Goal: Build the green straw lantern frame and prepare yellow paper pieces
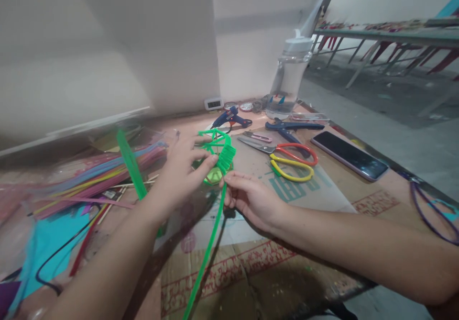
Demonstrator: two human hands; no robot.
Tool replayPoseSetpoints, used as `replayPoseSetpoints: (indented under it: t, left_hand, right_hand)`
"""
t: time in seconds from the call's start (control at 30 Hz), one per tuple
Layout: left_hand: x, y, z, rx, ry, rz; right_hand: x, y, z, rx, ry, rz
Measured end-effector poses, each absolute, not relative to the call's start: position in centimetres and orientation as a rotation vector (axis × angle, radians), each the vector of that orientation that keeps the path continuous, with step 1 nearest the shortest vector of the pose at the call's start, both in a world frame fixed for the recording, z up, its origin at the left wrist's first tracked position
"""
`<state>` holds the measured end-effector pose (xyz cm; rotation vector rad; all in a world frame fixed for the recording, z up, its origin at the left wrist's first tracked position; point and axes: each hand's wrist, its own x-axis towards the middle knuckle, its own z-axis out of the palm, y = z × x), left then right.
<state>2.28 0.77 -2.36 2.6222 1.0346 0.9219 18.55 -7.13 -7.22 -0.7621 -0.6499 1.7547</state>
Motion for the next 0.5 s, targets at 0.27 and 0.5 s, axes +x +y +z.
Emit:
replayPoseSetpoints:
  t: [0.27, 0.5]
  left_hand:
    - [2.43, 0.66, -2.09, 2.619, 1.042, 0.898]
    - [2.56, 0.50, -1.89, 2.607, 1.060, 0.880]
  right_hand:
    - [18.35, -7.42, -6.99, -0.772, -0.671, 1.758]
    - [18.27, -7.74, -6.78, -0.786, -0.700, 1.747]
